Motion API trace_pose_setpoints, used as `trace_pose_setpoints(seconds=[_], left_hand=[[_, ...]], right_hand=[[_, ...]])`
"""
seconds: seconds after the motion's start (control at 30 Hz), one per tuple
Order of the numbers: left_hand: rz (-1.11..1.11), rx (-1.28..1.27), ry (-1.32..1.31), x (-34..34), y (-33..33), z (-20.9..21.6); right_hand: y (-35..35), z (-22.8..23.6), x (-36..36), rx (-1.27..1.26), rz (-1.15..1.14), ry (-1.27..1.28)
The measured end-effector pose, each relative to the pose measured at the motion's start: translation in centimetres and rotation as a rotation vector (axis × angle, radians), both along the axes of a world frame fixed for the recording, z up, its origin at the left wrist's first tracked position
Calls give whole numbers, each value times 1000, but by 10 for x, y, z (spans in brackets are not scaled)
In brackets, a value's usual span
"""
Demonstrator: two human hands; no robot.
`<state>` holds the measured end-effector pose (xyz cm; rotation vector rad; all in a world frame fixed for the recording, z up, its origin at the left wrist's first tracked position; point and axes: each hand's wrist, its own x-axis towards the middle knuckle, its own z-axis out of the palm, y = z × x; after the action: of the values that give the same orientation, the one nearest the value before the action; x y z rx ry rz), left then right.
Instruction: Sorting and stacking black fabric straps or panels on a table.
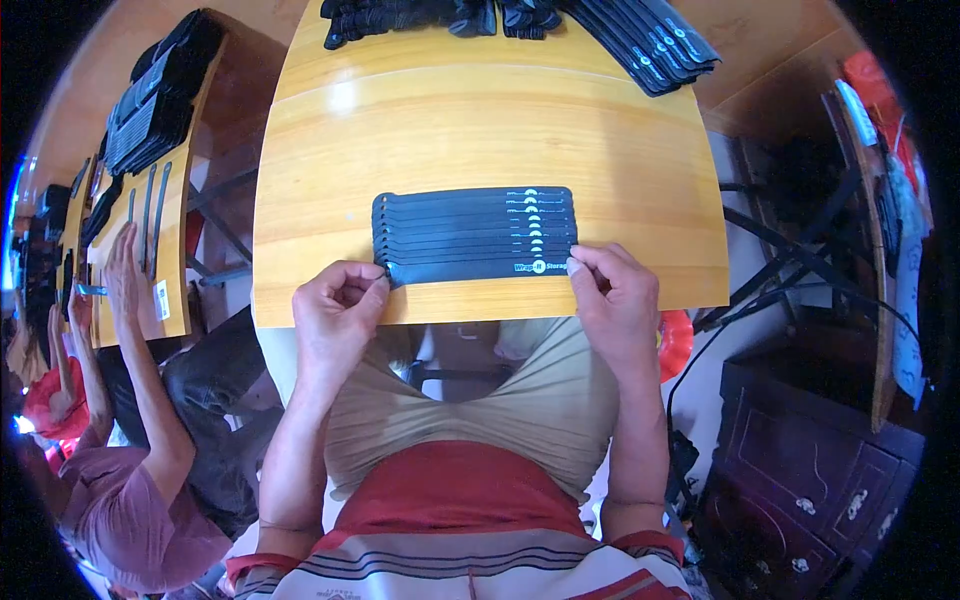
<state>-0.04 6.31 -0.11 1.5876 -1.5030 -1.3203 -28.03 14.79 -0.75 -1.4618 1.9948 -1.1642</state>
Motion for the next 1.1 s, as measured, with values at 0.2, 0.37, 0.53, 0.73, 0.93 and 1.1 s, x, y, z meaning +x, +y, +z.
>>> trace_pose_setpoints(seconds=[0.2, 0.37, 0.53, 0.73, 0.93, 1.1], left_hand=[[-12, -6, -12, 1, -1, -1], [-16, -8, -26, 1, -1, 0], [-21, -14, -26, 3, -2, -1], [-31, -60, -30, 2, -1, -4], [-53, -63, -109, 3, -3, -1], [-112, -142, -183, 4, -1, -1]], right_hand=[[0, 1, 1, 28, -11, 18], [1, 2, 2, 43, -5, 51], [1, 2, 4, 46, -6, 69], [1, -2, 5, 1, -12, 104], [1, -2, 4, -13, -11, 112], [0, -4, 3, -27, -7, 112]])
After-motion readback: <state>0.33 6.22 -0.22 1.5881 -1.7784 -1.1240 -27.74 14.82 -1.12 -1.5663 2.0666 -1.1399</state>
